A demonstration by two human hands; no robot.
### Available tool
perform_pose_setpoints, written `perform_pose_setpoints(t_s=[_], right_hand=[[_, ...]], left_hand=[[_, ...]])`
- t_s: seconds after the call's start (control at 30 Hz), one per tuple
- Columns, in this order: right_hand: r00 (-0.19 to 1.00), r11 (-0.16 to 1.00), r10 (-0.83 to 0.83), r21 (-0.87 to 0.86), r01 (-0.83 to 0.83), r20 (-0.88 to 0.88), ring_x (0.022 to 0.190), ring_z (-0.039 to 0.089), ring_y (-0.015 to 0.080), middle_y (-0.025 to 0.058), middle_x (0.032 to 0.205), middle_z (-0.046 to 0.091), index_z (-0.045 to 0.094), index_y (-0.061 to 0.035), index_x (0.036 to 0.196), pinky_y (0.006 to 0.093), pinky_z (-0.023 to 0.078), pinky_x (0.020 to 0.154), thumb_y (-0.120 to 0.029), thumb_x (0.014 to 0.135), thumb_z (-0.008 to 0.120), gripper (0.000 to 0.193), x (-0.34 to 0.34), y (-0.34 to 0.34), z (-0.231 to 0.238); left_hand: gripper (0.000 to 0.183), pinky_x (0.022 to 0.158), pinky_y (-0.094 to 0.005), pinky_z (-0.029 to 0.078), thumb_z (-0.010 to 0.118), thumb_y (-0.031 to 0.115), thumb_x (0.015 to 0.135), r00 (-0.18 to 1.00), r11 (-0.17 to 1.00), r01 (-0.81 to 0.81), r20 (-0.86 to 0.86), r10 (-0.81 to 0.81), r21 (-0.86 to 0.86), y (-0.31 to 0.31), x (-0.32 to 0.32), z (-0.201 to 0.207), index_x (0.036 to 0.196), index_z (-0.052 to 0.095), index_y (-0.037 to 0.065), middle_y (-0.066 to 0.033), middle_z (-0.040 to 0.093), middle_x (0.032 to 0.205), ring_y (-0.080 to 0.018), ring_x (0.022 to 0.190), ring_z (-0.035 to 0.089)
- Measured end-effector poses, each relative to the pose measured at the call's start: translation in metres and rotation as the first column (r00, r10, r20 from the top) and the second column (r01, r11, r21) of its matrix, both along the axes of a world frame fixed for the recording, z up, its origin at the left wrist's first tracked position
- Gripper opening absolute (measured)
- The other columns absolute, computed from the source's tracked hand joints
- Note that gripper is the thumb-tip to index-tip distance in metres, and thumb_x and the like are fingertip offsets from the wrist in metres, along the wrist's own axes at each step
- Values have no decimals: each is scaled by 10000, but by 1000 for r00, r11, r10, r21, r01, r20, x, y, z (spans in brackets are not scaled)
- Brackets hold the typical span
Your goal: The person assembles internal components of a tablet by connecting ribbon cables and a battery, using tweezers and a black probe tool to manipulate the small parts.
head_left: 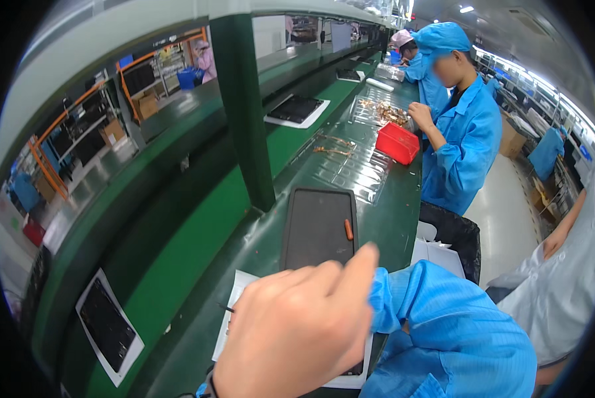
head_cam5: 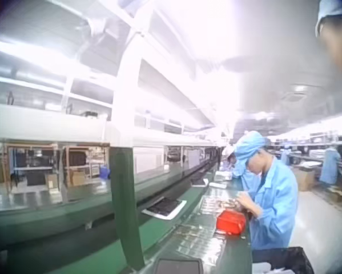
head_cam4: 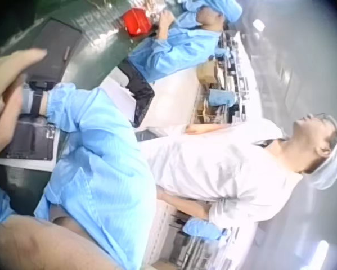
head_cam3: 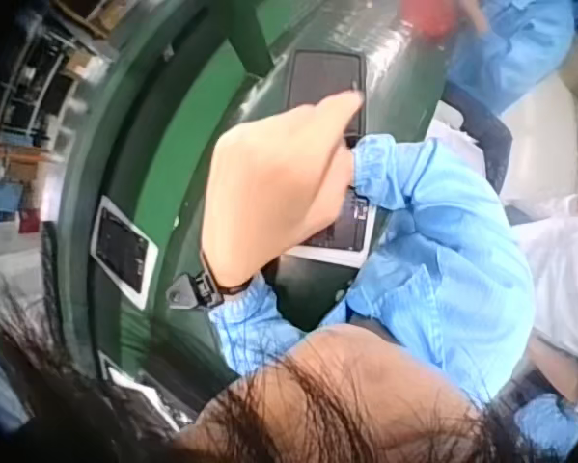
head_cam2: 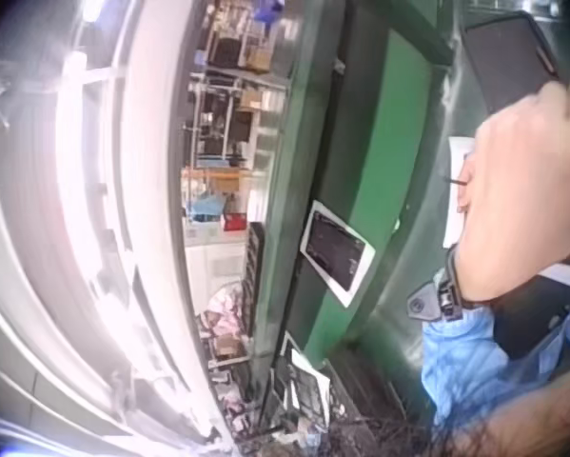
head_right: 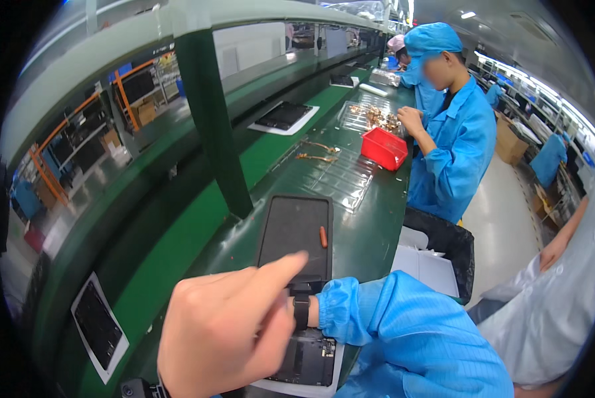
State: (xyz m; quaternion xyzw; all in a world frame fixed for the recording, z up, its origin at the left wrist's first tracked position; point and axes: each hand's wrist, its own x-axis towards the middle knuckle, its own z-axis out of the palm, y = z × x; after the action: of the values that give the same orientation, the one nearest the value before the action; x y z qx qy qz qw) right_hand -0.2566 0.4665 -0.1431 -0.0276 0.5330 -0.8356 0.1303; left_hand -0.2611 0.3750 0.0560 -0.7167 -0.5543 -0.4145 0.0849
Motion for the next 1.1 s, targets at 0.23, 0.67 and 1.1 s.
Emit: perform_pose_setpoints(t_s=[0.23,0.67,1.1], right_hand=[[984,999,17,34,-24,177,394,395,52,36,600,584,663,-12,766,244,254,373,-190,961,675,264,-2,-6,19],[986,874,31,474,-106,162,609,599,51,17,712,670,708,-1,994,221,419,502,-177,1008,684,179,3,-11,40],[994,679,6,729,-87,113,585,552,38,10,624,628,687,24,855,271,437,514,-144,960,717,200,6,-38,39]], left_hand=[[172,473,-299,386,661,-32,764,910,911,-412,53,411,25,-72,-61,-72,689,517,24,-63,496,577,-186,474,530],[287,799,-433,511,681,-52,657,909,910,-402,75,410,-104,-145,-81,-179,939,687,1,-131,651,994,-338,922,629],[255,722,-391,483,700,-13,594,922,925,-377,68,380,-55,-164,-84,-193,844,705,38,-67,648,935,-270,844,616]])
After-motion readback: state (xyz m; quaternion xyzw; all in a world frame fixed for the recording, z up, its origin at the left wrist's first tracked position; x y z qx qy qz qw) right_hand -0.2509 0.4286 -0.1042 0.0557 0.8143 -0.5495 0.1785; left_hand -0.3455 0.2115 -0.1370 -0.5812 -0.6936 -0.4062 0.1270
